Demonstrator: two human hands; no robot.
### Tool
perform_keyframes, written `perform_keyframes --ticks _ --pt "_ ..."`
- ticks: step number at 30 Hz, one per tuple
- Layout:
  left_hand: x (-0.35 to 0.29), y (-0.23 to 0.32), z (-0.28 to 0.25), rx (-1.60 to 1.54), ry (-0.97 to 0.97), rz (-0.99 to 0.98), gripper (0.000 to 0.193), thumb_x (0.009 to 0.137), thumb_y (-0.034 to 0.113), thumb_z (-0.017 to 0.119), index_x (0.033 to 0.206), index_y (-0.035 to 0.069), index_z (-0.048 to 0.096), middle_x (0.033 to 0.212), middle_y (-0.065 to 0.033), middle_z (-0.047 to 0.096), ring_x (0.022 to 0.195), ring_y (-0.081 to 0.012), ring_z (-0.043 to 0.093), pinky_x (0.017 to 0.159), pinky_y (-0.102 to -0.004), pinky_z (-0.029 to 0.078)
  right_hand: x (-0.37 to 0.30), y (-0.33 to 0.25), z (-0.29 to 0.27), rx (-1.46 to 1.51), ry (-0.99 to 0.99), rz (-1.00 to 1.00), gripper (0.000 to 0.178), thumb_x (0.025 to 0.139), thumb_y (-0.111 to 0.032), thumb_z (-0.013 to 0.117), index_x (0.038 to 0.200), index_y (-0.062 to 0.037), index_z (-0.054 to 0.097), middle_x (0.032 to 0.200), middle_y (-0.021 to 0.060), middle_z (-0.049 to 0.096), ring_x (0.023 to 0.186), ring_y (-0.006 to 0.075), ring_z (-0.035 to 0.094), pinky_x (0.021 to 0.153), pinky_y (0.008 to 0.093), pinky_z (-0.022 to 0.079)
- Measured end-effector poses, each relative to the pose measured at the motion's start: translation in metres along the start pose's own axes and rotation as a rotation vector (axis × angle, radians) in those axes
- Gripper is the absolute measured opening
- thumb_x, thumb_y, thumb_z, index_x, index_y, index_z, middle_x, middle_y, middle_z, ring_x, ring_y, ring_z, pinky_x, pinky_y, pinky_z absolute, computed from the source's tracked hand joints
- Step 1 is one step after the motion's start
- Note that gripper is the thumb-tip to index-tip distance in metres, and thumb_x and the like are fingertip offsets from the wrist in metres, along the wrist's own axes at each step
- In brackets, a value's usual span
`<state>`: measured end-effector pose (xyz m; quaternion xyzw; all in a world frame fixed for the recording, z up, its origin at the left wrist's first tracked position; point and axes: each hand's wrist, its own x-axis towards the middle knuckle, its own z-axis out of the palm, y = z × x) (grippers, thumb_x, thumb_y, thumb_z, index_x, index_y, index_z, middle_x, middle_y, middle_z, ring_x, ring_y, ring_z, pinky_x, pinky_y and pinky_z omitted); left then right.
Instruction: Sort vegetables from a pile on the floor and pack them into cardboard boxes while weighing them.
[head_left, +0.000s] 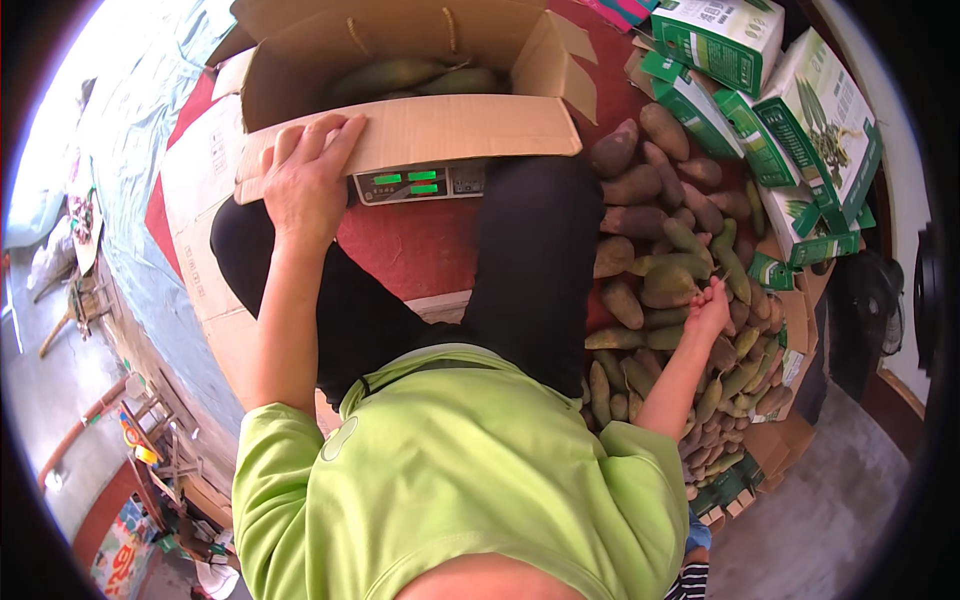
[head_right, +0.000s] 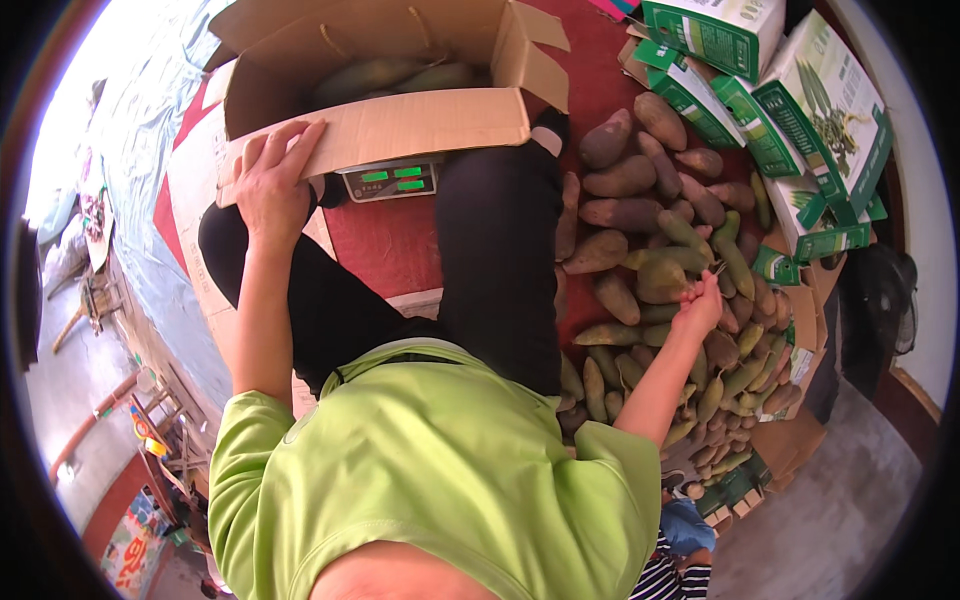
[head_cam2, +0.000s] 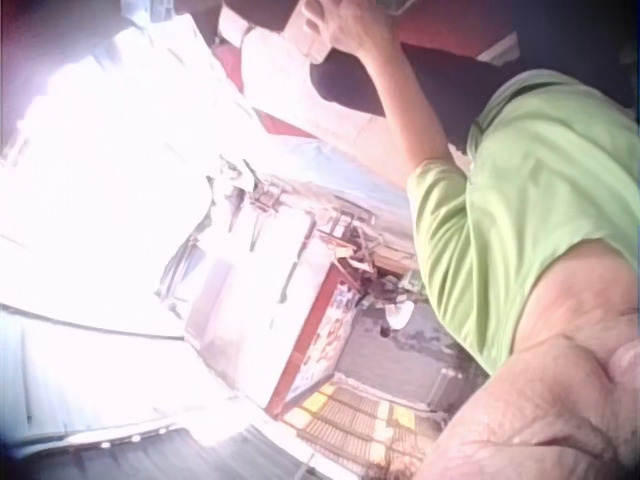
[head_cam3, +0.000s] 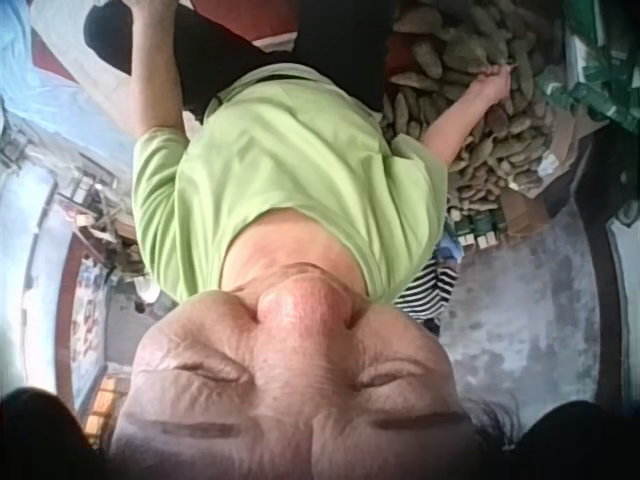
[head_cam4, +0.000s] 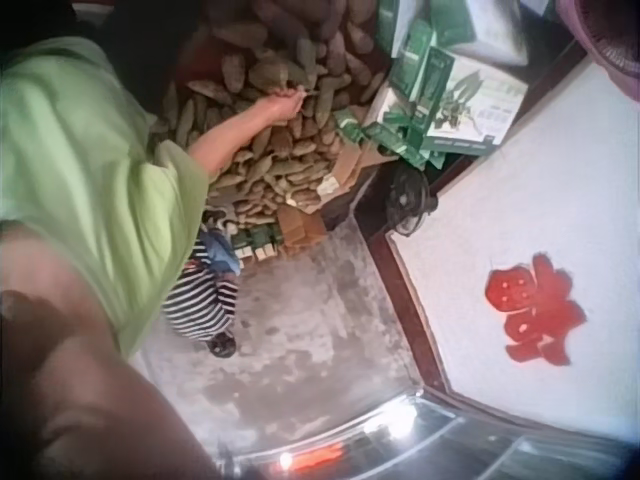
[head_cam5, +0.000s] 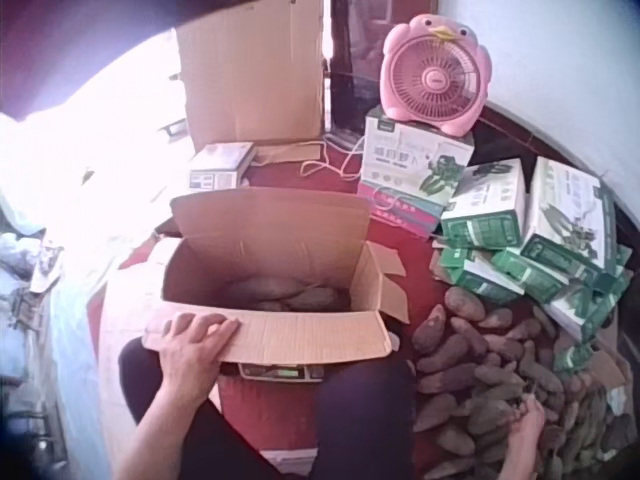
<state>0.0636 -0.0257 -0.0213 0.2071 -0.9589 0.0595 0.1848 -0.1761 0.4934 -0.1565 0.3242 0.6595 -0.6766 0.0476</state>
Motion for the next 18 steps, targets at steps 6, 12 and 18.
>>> perform_keyframes --ticks 6,12,18 --pt "-0.003 -0.004 -0.006 -0.022 -0.046 -0.045 0.051 0.068 0.0 0.062 0.113 0.023 0.067 0.11 0.0083 0.061 0.1 -0.0187 0.056 0.089 -0.0346 0.043 -0.076 -0.103 0.103 0.082 -0.484 -0.277 0.025 0.096 -0.025 0.057 0.099 -0.0005 0.059 0.069 -0.0039 0.038 0.063 0.0082 0.036 0.062 0.0263 0.035" --pt "-0.001 -0.002 -0.004 -0.039 -0.059 -0.048 0.045 0.073 0.002 0.06 0.112 0.024 0.067 0.109 0.0084 0.061 0.101 -0.0178 0.056 0.088 -0.0342 0.043 -0.16 -0.193 0.202 0.154 -0.917 -0.516 0.024 0.098 -0.02 0.05 0.098 0.0027 0.059 0.071 -0.002 0.038 0.067 0.0093 0.036 0.066 0.0283 0.035" --pt "-0.001 -0.003 -0.004 -0.059 -0.052 -0.033 0.046 0.072 0.002 0.06 0.112 0.023 0.067 0.107 0.0078 0.061 0.102 -0.0171 0.055 0.086 -0.034 0.042 -0.192 -0.221 0.287 0.343 -1.542 -0.273 0.016 0.098 -0.013 0.049 0.1 0.0011 0.057 0.073 -0.0006 0.041 0.072 0.0105 0.039 0.07 0.0261 0.035"
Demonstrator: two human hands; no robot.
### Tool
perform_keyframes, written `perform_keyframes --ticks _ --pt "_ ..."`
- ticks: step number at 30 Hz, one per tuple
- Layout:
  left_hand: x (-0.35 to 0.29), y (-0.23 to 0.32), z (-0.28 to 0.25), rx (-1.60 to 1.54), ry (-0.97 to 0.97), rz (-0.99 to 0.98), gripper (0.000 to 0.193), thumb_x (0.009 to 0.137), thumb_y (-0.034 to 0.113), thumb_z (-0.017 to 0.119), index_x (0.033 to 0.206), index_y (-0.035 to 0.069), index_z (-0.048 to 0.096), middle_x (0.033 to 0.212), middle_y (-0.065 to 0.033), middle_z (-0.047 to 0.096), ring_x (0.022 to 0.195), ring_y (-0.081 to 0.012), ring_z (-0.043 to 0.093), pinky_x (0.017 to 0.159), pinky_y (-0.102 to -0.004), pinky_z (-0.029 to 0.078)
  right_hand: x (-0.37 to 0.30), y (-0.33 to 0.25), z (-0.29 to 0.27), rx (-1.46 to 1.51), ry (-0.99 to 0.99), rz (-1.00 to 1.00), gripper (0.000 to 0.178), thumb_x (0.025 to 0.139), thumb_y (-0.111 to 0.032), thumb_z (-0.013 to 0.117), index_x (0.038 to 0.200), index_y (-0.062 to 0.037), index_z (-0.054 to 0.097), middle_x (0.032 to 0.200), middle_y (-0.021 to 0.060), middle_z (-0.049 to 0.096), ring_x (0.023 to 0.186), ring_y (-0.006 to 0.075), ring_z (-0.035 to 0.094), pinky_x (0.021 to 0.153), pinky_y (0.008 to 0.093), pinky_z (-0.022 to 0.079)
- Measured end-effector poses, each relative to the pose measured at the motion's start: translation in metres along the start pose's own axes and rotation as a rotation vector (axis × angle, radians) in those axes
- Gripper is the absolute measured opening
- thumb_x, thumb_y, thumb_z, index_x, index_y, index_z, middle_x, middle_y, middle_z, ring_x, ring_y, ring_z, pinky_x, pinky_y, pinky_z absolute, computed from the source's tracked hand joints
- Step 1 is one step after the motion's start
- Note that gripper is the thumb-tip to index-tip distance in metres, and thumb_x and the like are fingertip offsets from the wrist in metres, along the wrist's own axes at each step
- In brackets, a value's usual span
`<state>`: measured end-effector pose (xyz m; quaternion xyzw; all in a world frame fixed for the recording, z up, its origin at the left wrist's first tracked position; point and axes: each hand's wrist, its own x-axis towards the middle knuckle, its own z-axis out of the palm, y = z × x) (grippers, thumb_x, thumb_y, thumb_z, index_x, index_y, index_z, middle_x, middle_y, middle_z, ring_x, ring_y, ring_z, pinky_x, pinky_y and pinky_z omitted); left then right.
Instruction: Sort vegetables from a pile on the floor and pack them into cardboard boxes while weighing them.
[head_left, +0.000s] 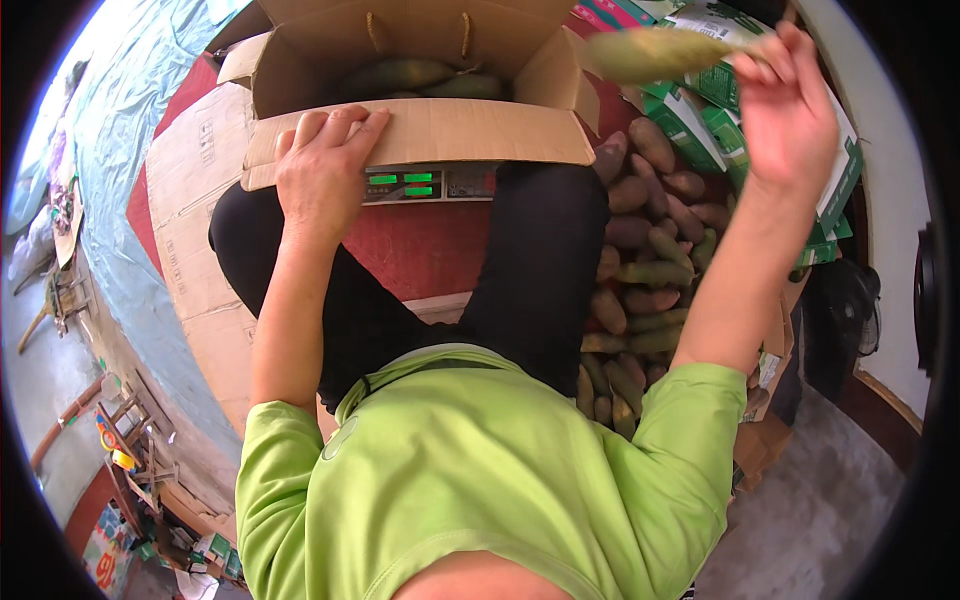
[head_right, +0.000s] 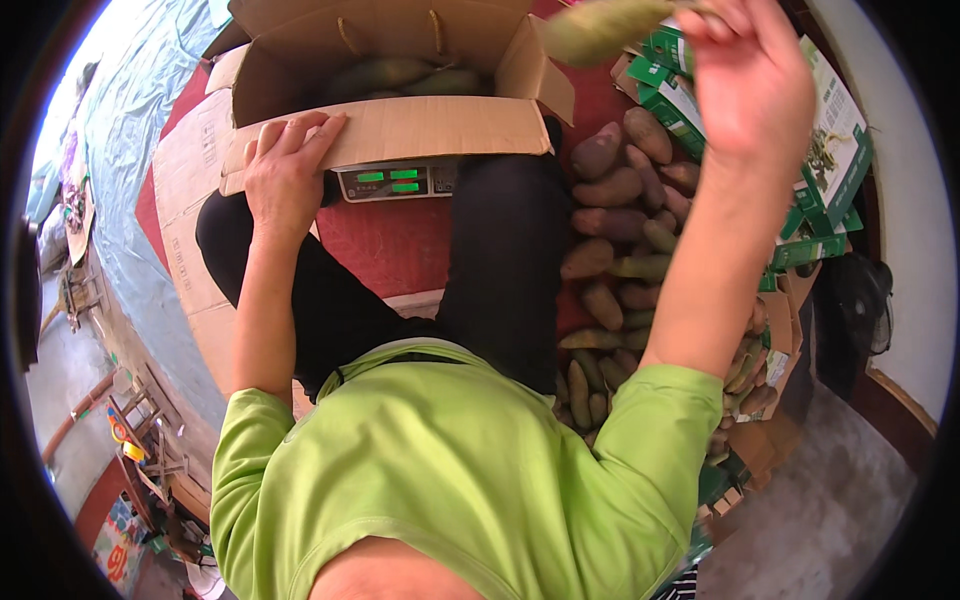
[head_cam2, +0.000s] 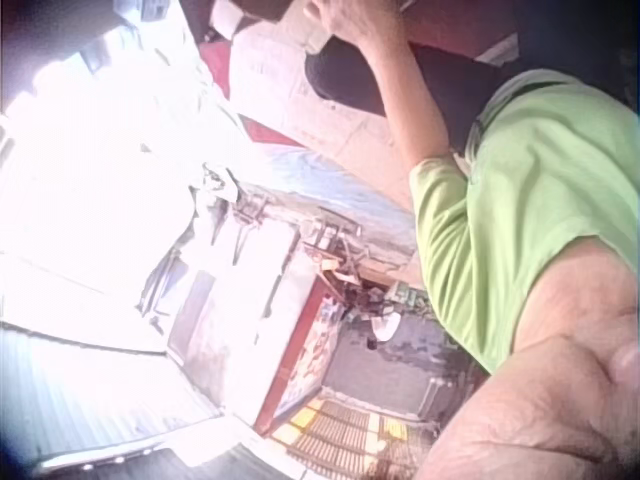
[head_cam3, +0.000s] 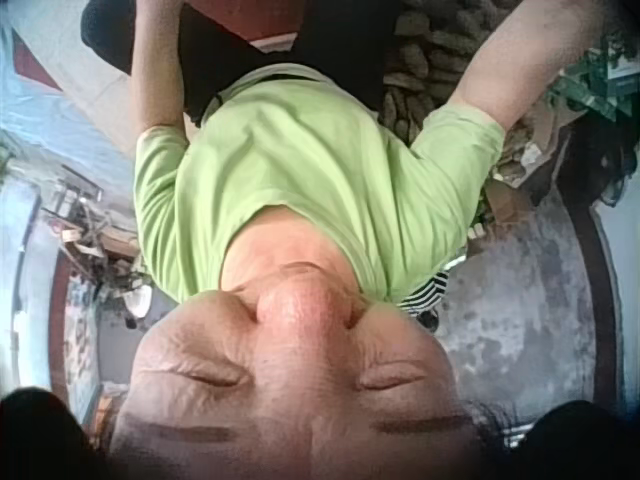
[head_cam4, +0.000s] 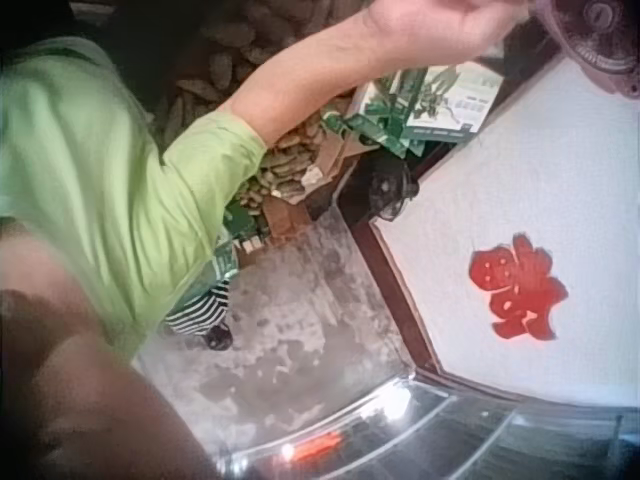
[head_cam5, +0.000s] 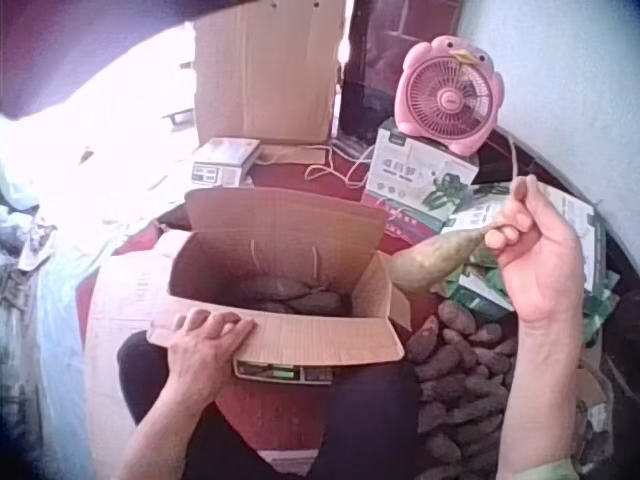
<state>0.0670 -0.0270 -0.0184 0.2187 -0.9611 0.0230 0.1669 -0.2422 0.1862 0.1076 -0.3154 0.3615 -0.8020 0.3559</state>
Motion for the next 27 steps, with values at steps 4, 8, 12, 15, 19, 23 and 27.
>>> perform_keyframes --ticks 4,8,12,15,19,23,27 --pt "0.004 0.002 0.0 -0.025 0.003 0.026 0.046 0.071 0.002 0.058 0.111 0.023 0.067 0.106 0.0071 0.06 0.102 -0.017 0.054 0.085 -0.0345 0.042 0.015 0.042 0.022 -0.114 0.166 0.037 0.015 0.097 -0.015 0.051 0.099 -0.0024 0.06 0.078 0.0002 0.055 0.069 0.0071 0.051 0.065 0.022 0.042" --pt "0.002 -0.002 -0.001 0.027 0.049 0.036 0.041 0.072 0.005 0.059 0.108 0.024 0.068 0.104 0.0082 0.062 0.099 -0.0166 0.057 0.085 -0.033 0.044 0.02 0.087 0.047 -0.432 0.073 0.098 0.016 0.096 -0.016 0.054 0.101 -0.0036 0.062 0.081 -0.0007 0.059 0.07 0.0047 0.053 0.063 0.0196 0.044" --pt "0.004 0.001 -0.002 0.037 0.011 0.046 0.04 0.074 0.005 0.059 0.108 0.023 0.068 0.106 0.0083 0.062 0.1 -0.0161 0.057 0.086 -0.0335 0.044 0.002 0.083 0.061 -0.685 -0.11 0.321 0.019 0.095 -0.014 0.057 0.108 -0.002 0.063 0.085 -0.0006 0.061 0.074 0.0048 0.054 0.066 0.0188 0.044" --pt "0.003 0.001 0.001 0.035 -0.008 0.038 0.045 0.071 0.001 0.059 0.11 0.022 0.068 0.108 0.0089 0.062 0.101 -0.0163 0.056 0.086 -0.0338 0.044 -0.014 0.078 0.031 -0.721 -0.163 0.115 0.022 0.093 -0.012 0.059 0.112 -0.0003 0.062 0.088 0.0001 0.063 0.078 0.0055 0.057 0.069 0.0191 0.045" --pt "0.003 0.002 0.002 0.048 -0.004 0.029 0.053 0.068 -0.005 0.057 0.112 0.022 0.067 0.11 0.0079 0.061 0.104 -0.0182 0.055 0.09 -0.0344 0.044 -0.065 0.049 -0.018 -0.817 0.169 0.241 0.031 0.089 -0.013 0.064 0.116 -0.0008 0.058 0.097 0.0042 0.065 0.087 0.0122 0.059 0.077 0.0259 0.048" --pt "0.003 -0.001 0.003 0.067 -0.027 0.034 0.054 0.07 -0.003 0.057 0.116 0.024 0.066 0.111 0.0073 0.061 0.104 -0.0198 0.055 0.089 -0.0365 0.044 -0.144 0.067 -0.084 -0.817 0.557 0.262 0.024 0.094 -0.019 0.057 0.113 -0.0063 0.064 0.103 0.0041 0.067 0.086 0.0095 0.062 0.071 0.0217 0.048" --pt "0.0 -0.009 0.008 0.094 -0.037 0.049 0.054 0.075 -0.002 0.059 0.121 0.025 0.064 0.113 0.005 0.062 0.102 -0.0219 0.057 0.087 -0.036 0.048 -0.245 0.15 -0.135 -0.696 0.862 0.462 0.016 0.092 -0.015 0.058 0.106 -0.0085 0.064 0.089 0.0002 0.065 0.075 0.008 0.06 0.061 0.0216 0.046"
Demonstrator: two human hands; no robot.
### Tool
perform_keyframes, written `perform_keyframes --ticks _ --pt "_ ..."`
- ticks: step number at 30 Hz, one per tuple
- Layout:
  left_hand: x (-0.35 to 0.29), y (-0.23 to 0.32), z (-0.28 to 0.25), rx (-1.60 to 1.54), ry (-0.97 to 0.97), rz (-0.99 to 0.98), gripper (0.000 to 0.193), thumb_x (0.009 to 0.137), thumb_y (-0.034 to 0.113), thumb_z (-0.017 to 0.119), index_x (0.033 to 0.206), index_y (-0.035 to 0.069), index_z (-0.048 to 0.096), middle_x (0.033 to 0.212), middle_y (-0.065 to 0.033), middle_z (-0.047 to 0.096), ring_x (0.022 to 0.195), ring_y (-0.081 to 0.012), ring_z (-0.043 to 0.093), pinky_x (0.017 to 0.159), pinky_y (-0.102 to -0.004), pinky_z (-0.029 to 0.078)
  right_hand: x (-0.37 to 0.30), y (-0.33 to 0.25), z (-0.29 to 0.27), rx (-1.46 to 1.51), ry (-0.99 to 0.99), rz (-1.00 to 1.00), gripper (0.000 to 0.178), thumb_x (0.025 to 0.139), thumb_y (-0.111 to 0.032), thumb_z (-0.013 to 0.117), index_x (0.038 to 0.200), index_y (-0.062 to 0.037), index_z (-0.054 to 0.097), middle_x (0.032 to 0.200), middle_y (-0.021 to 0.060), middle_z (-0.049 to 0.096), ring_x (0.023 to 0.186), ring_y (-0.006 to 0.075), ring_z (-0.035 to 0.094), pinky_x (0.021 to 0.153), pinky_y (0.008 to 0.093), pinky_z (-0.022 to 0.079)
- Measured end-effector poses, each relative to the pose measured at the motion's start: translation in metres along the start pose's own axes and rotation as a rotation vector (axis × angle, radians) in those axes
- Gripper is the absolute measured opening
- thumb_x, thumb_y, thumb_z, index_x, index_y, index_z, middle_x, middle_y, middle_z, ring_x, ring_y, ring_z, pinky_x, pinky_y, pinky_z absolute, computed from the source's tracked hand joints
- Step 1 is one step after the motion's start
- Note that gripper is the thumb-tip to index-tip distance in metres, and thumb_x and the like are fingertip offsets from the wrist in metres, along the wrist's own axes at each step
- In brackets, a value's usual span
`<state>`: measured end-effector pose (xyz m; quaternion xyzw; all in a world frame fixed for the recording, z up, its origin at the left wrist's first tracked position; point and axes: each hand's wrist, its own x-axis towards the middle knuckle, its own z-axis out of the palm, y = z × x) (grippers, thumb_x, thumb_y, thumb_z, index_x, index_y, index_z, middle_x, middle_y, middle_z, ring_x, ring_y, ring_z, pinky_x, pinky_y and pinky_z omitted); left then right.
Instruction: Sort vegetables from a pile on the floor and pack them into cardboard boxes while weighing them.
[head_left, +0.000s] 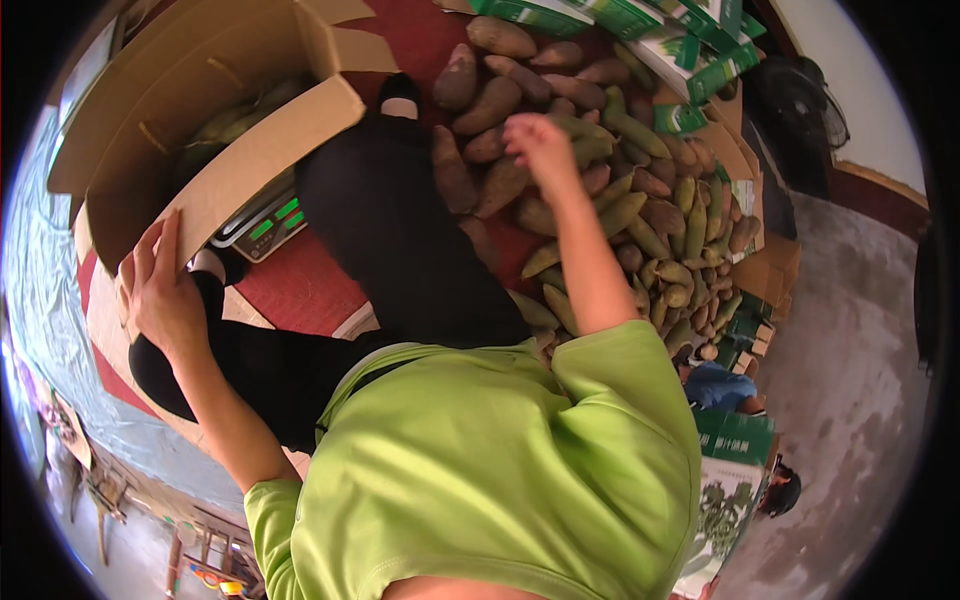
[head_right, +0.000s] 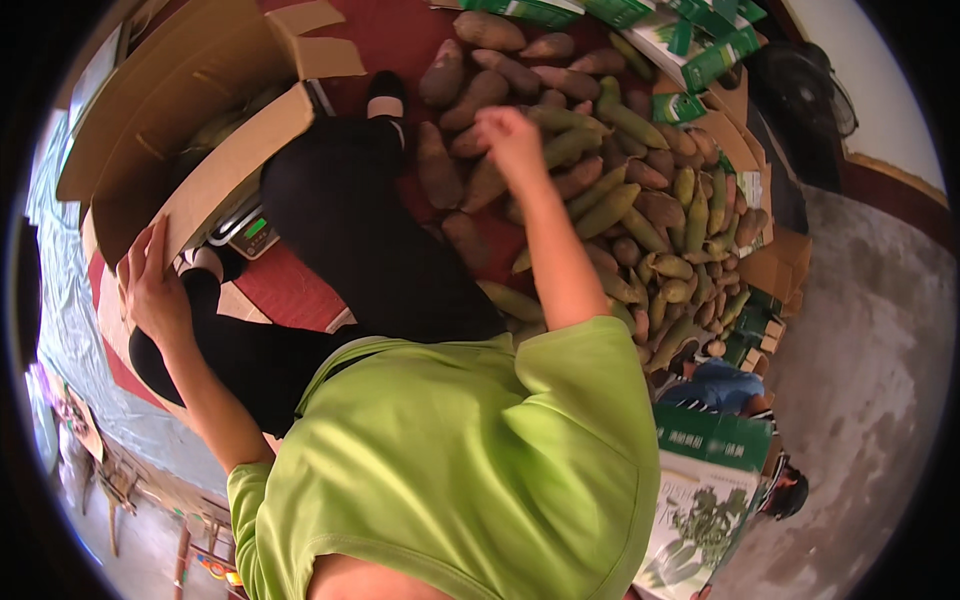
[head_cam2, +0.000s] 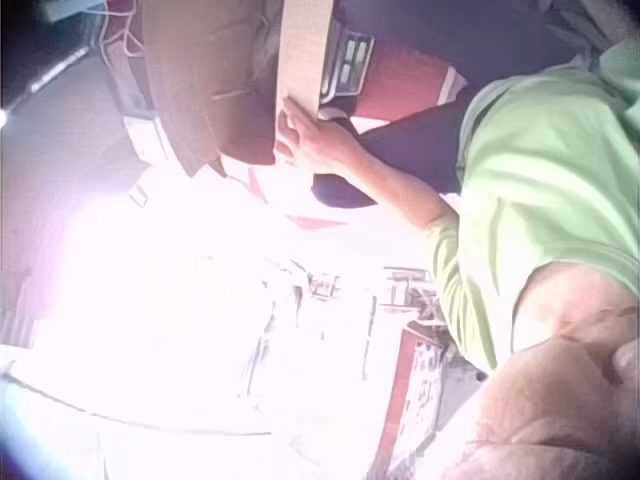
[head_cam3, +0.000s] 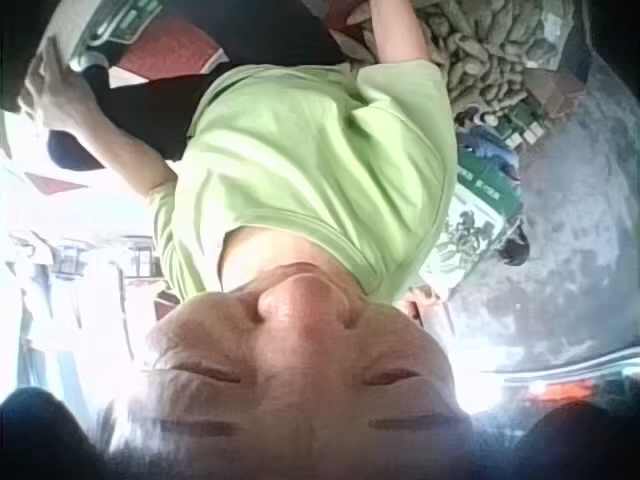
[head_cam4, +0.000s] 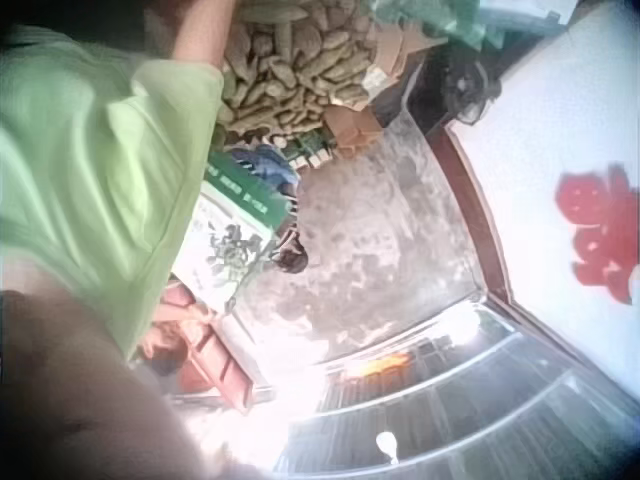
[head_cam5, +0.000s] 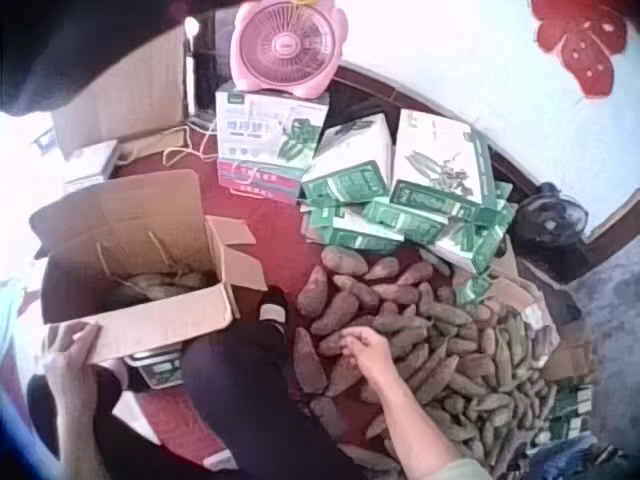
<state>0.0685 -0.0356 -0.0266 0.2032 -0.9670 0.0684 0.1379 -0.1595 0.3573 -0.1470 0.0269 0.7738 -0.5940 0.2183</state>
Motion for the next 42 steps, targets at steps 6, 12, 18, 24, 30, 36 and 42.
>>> perform_keyframes --ticks 6,12,18,24,30,36,42 --pt "0.002 0.005 0.003 0.002 0.015 0.017 0.052 0.078 -0.001 0.059 0.122 0.025 0.063 0.113 0.0034 0.063 0.102 -0.0226 0.057 0.088 -0.0362 0.047 -0.059 0.152 -0.017 -0.078 0.04 0.238 0.015 0.085 -0.008 0.061 0.098 -0.0018 0.066 0.076 0.0038 0.064 0.062 0.0112 0.059 0.056 0.0249 0.047" --pt "0.004 0.009 0.008 -0.017 0.048 0.031 0.052 0.075 -0.002 0.055 0.119 0.023 0.065 0.112 0.0047 0.064 0.101 -0.0228 0.058 0.091 -0.0361 0.045 -0.071 0.221 -0.095 -0.377 0.37 0.243 0.018 0.083 -0.01 0.062 0.099 -0.0053 0.066 0.079 0.0029 0.065 0.068 0.0144 0.062 0.059 0.0268 0.049" --pt "-0.003 0.0 0.007 0.033 0.065 0.034 0.052 0.075 -0.002 0.052 0.119 0.022 0.066 0.113 0.0033 0.064 0.102 -0.0236 0.058 0.093 -0.0367 0.045 -0.045 0.165 -0.164 -0.999 0.657 0.248 0.054 0.075 -0.017 0.072 0.125 -0.0084 0.051 0.125 0.0195 0.051 0.117 0.0382 0.046 0.098 0.0453 0.04" --pt "-0.001 0.004 0.002 0.07 0.066 0.05 0.055 0.07 -0.004 0.049 0.116 0.02 0.068 0.112 -0.0008 0.065 0.103 -0.0232 0.058 0.091 -0.0368 0.044 -0.017 0.176 -0.255 -0.969 0.736 0.354 0.099 0.062 -0.038 0.083 0.142 -0.0059 0.034 0.139 0.0185 0.045 0.129 0.0357 0.042 0.106 0.0463 0.036" --pt "-0.002 0.008 -0.003 0.083 0.118 0.049 0.051 0.07 -0.002 0.053 0.113 0.022 0.068 0.109 0.0032 0.064 0.1 -0.0219 0.058 0.09 -0.036 0.044 -0.017 0.197 -0.25 -0.219 0.565 0.601 0.099 0.067 -0.012 0.084 0.145 -0.0003 0.024 0.14 0.0183 0.041 0.121 0.0301 0.049 0.098 0.0417 0.046" --pt "0.001 0.01 0.003 0.058 0.162 0.05 0.049 0.065 0.001 0.06 0.11 0.02 0.069 0.106 0.0069 0.064 0.094 -0.0179 0.058 0.082 -0.0332 0.045 -0.022 0.216 -0.234 -0.438 0.616 0.442 0.09 0.067 -0.014 0.084 0.138 0.004 0.032 0.133 0.0204 0.048 0.115 0.0313 0.053 0.097 0.0436 0.044" --pt "-0.001 0.01 -0.002 0.055 0.168 0.015 0.046 0.068 0.004 0.062 0.11 0.022 0.068 0.104 0.008 0.063 0.093 -0.0168 0.058 0.081 -0.0326 0.044 -0.01 0.207 -0.199 -0.786 0.604 0.434 0.084 0.067 -0.012 0.083 0.132 0.0068 0.035 0.129 0.0218 0.05 0.112 0.0339 0.054 0.096 0.0436 0.045"
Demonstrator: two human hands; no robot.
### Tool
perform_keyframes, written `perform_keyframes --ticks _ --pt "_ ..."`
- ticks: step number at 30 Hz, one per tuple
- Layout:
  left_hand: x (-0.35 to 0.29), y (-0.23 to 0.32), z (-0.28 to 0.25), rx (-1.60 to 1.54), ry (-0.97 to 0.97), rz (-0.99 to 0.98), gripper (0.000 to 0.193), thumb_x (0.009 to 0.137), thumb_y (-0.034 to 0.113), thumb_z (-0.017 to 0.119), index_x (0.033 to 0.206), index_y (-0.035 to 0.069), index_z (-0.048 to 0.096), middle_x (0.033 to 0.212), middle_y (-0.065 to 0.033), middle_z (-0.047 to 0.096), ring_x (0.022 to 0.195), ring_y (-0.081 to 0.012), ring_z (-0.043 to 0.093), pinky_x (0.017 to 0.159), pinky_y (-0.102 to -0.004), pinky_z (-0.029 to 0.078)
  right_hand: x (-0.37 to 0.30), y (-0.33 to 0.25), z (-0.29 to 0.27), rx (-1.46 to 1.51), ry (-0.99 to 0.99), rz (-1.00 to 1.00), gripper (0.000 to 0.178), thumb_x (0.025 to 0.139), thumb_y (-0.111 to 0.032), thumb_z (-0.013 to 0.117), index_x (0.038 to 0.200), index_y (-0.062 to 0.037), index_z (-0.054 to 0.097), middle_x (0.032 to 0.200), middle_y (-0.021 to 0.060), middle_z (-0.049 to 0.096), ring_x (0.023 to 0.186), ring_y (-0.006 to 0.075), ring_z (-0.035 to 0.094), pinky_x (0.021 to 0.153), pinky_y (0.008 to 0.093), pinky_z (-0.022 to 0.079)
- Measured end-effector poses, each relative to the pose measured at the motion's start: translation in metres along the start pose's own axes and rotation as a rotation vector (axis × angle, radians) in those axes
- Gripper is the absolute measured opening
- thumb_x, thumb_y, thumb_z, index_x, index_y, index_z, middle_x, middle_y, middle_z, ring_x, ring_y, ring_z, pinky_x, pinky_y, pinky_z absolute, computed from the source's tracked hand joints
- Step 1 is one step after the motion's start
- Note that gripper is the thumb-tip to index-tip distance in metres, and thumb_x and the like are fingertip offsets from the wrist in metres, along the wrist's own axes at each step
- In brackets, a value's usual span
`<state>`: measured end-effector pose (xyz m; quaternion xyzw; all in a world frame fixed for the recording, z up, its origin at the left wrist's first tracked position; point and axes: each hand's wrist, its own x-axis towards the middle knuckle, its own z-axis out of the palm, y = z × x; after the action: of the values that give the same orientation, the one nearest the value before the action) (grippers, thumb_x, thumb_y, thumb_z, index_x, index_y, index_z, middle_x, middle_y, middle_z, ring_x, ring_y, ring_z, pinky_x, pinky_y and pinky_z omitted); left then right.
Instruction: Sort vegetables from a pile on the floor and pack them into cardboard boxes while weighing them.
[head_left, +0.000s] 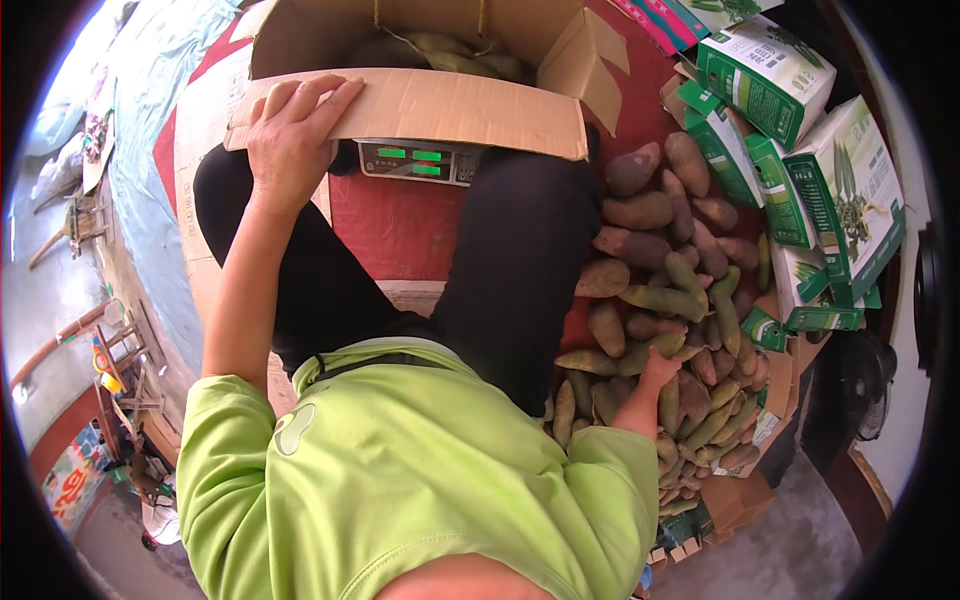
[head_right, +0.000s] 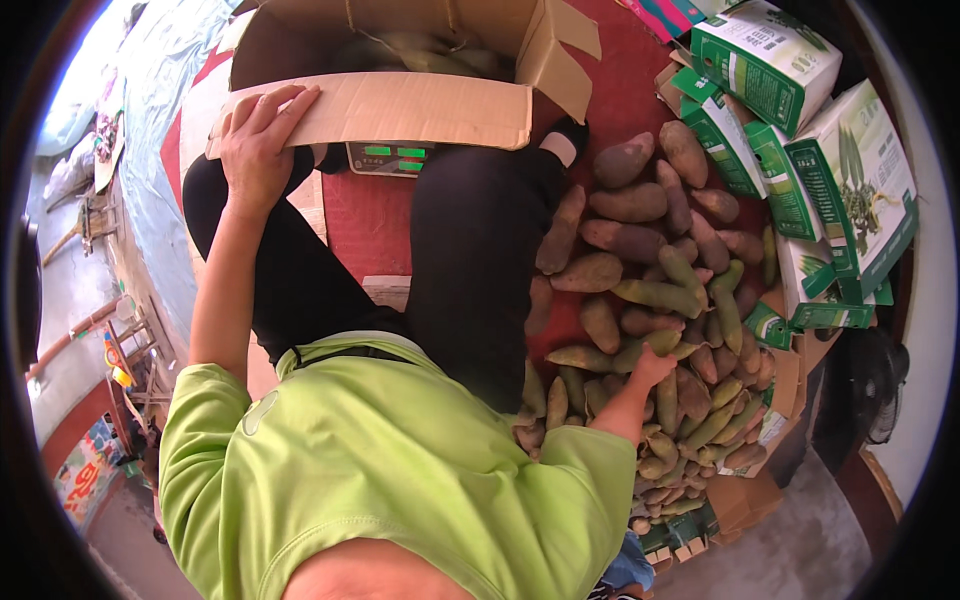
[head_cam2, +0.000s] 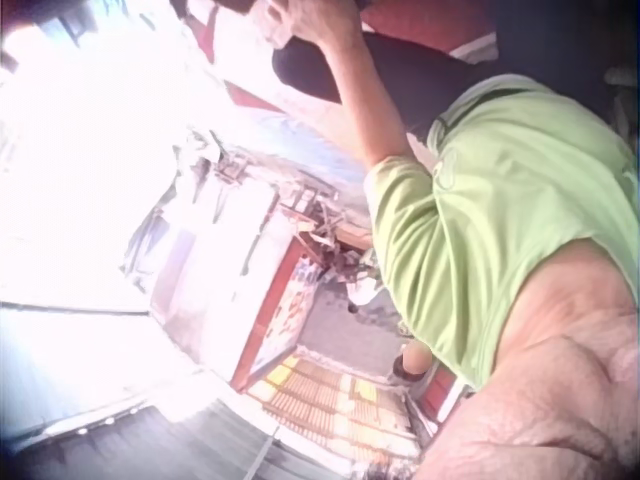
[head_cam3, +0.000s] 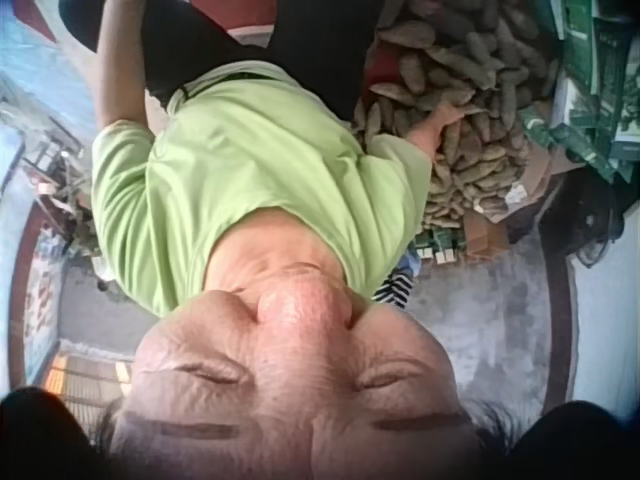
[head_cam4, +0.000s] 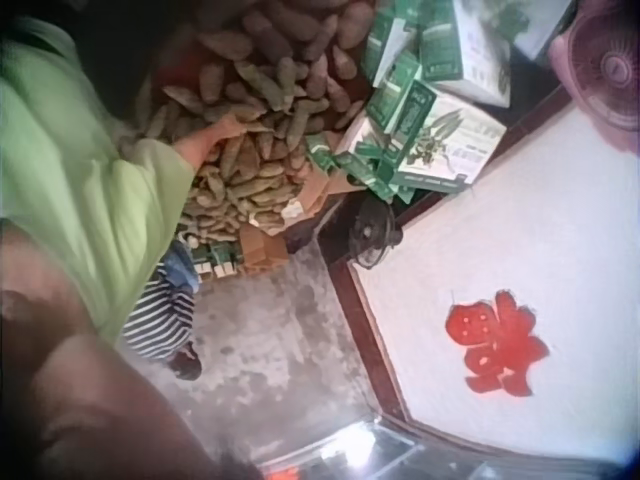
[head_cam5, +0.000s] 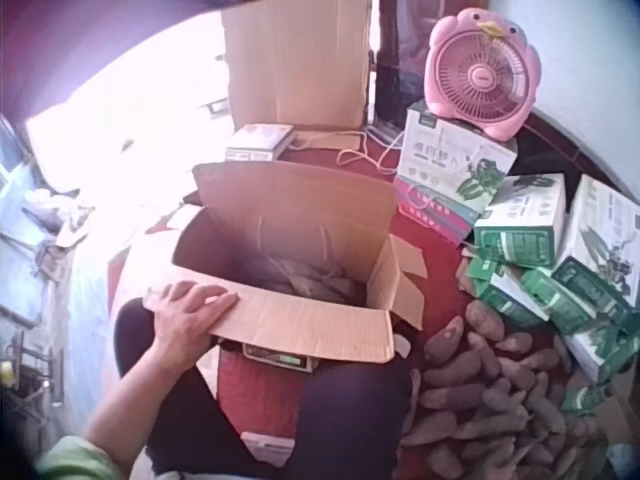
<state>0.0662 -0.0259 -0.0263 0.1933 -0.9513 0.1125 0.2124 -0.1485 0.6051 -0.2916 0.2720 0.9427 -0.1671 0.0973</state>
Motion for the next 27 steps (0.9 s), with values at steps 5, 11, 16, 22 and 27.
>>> perform_keyframes --ticks 5,11,16,22,27 --pt "0.0 -0.002 0.004 -0.005 -0.027 0.016 0.04 0.073 0.01 0.06 0.111 0.022 0.068 0.106 0.0084 0.063 0.095 -0.0173 0.057 0.082 -0.0333 0.044 0.015 0.02 0.012 0.508 -0.213 -0.038 0.085 0.067 -0.02 0.084 0.134 0.0032 0.038 0.128 0.0223 0.05 0.117 0.0381 0.051 0.099 0.0459 0.042" --pt "-0.003 -0.005 0.001 0.007 -0.036 0.003 0.039 0.074 0.011 0.06 0.111 0.021 0.068 0.106 0.008 0.063 0.095 -0.0178 0.056 0.083 -0.0331 0.044 -0.04 -0.074 0.008 -0.174 -0.11 -0.098 0.083 0.066 -0.022 0.083 0.133 0.0011 0.042 0.125 0.0226 0.054 0.116 0.0378 0.053 0.098 0.0437 0.042" --pt "0.0 -0.001 0.002 -0.015 -0.037 0.006 0.047 0.069 0.008 0.062 0.114 0.021 0.067 0.109 0.0048 0.064 0.096 -0.0208 0.057 0.083 -0.0341 0.044 -0.032 -0.055 0.007 -0.176 -0.165 -0.219 0.078 0.066 -0.025 0.082 0.131 -0.0043 0.046 0.126 0.0213 0.053 0.114 0.0377 0.053 0.097 0.0441 0.043" --pt "0.0 -0.002 -0.001 -0.032 -0.045 -0.012 0.041 0.071 0.013 0.06 0.111 0.02 0.067 0.107 0.0062 0.062 0.097 -0.0189 0.055 0.084 -0.0342 0.043 -0.026 -0.077 -0.008 0.431 -0.316 -0.352 0.067 0.075 -0.014 0.077 0.132 -0.005 0.044 0.123 0.0127 0.054 0.108 0.0257 0.055 0.091 0.0361 0.045" --pt "-0.001 -0.001 -0.002 -0.08 -0.059 -0.023 0.041 0.071 0.012 0.06 0.112 0.019 0.066 0.107 0.0063 0.06 0.098 -0.0179 0.055 0.085 -0.0338 0.043 -0.088 -0.212 -0.078 0.999 -0.379 -0.391 0.06 0.083 -0.003 0.07 0.134 0.0 0.039 0.127 0.0103 0.051 0.112 0.0213 0.052 0.095 0.0334 0.044"
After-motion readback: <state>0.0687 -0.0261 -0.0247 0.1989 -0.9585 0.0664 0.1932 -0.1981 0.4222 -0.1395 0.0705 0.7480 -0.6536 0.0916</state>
